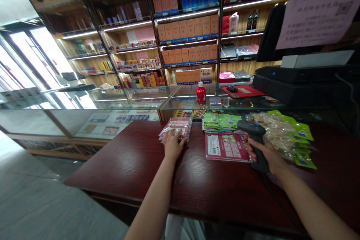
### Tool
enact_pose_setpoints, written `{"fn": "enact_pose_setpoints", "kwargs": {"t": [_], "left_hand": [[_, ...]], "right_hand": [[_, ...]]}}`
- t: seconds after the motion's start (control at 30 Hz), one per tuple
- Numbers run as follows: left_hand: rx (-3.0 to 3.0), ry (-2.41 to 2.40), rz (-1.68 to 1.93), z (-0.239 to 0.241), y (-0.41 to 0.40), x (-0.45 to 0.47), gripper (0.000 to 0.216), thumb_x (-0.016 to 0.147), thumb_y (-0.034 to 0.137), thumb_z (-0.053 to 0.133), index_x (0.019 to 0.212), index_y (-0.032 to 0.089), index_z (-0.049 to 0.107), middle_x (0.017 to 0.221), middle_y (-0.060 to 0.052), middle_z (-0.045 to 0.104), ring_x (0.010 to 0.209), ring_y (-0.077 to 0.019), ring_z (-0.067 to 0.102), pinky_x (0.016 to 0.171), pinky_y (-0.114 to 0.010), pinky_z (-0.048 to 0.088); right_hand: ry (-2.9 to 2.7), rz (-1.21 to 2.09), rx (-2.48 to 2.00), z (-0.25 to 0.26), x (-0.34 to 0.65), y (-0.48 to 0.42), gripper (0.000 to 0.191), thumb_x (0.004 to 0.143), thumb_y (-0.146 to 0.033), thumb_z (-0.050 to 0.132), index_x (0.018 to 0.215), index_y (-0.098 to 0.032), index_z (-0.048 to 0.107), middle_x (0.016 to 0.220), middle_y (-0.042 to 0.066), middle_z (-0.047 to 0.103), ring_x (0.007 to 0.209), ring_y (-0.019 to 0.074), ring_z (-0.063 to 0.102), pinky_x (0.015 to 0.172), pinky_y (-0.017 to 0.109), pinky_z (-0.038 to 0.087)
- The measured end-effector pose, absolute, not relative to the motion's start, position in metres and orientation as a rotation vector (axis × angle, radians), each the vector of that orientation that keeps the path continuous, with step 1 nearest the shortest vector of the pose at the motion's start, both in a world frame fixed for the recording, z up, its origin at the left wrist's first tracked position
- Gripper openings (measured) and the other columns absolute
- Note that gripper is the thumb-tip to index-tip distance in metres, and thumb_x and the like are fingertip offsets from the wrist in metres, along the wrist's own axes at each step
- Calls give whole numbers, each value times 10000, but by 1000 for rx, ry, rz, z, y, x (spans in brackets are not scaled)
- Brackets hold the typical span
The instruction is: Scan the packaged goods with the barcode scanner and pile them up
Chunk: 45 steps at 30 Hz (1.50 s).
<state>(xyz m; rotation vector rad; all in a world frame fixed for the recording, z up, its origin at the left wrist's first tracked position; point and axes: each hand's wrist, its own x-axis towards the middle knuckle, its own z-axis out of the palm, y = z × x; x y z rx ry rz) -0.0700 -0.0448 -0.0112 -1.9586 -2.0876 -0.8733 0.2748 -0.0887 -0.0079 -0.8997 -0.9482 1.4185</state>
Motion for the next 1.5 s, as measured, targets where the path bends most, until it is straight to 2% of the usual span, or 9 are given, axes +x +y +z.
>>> {"fn": "enact_pose_setpoints", "kwargs": {"t": [0.23, 0.37, 0.5, 0.67, 0.83, 1.1, 1.3, 1.5], "left_hand": [[-2099, -1799, -888, 10, -55, -43, 324, 886, 374, 525, 1169, 277, 650, 1317, -88, 507, 1291, -281, 363, 1101, -436, 263], [-2374, -1750, -735, 16, -52, -6, 327, 861, 333, 553, 1166, 260, 642, 1223, -83, 551, 1196, -257, 443, 1057, -396, 316], [-2401, -1950, -564, 9, -43, 28, 344, 833, 407, 568, 1110, 223, 656, 1103, -102, 574, 1112, -263, 488, 976, -376, 377], [-2216, -2214, -465, -6, -37, 48, 440, 806, 548, 544, 1003, 175, 670, 1130, -155, 545, 1104, -323, 481, 917, -425, 397], [-2173, -2326, -612, -14, -34, 49, 470, 760, 544, 610, 1070, 191, 629, 1150, -142, 529, 1116, -323, 471, 929, -422, 378], [-2155, -2415, -641, -12, -31, 44, 460, 723, 515, 665, 1053, 195, 639, 1158, -144, 527, 1127, -336, 474, 924, -410, 379], [-2116, -2438, -630, -13, -33, 36, 439, 695, 507, 685, 1011, 203, 665, 1126, -138, 544, 1129, -340, 487, 933, -423, 384], [-2126, -2498, -628, -10, -30, 33, 449, 671, 503, 708, 1014, 215, 690, 1155, -144, 547, 1145, -348, 492, 933, -438, 392]], "right_hand": [[-930, 1397, -885, -4, 276, -86, 360, 682, -395, 808, 895, -194, 599, 553, -56, 576, 379, 71, 467, 342, 177, 379], [-923, 1370, -869, -2, 276, -86, 358, 668, -401, 810, 864, -189, 598, 552, -52, 580, 375, 70, 464, 335, 178, 374], [-922, 1369, -860, -2, 277, -84, 357, 663, -407, 809, 857, -195, 598, 544, -55, 579, 368, 73, 463, 329, 183, 378], [-899, 1370, -865, 1, 277, -84, 355, 660, -405, 812, 846, -193, 596, 541, -54, 578, 370, 70, 466, 329, 178, 381], [-904, 1377, -881, 2, 277, -83, 369, 657, -410, 810, 862, -204, 582, 552, -59, 579, 380, 73, 461, 332, 179, 378], [-837, 1352, -963, -6, 277, -78, 377, 643, -381, 820, 854, -208, 560, 512, -59, 579, 366, 85, 464, 325, 187, 383], [-817, 1355, -958, -7, 275, -78, 369, 632, -370, 839, 818, -211, 563, 516, -73, 573, 371, 73, 464, 510, 297, 554], [-833, 1389, -917, -8, 276, -78, 343, 655, -349, 834, 810, -215, 560, 520, -70, 577, 379, 76, 479, 523, 295, 542]]}}
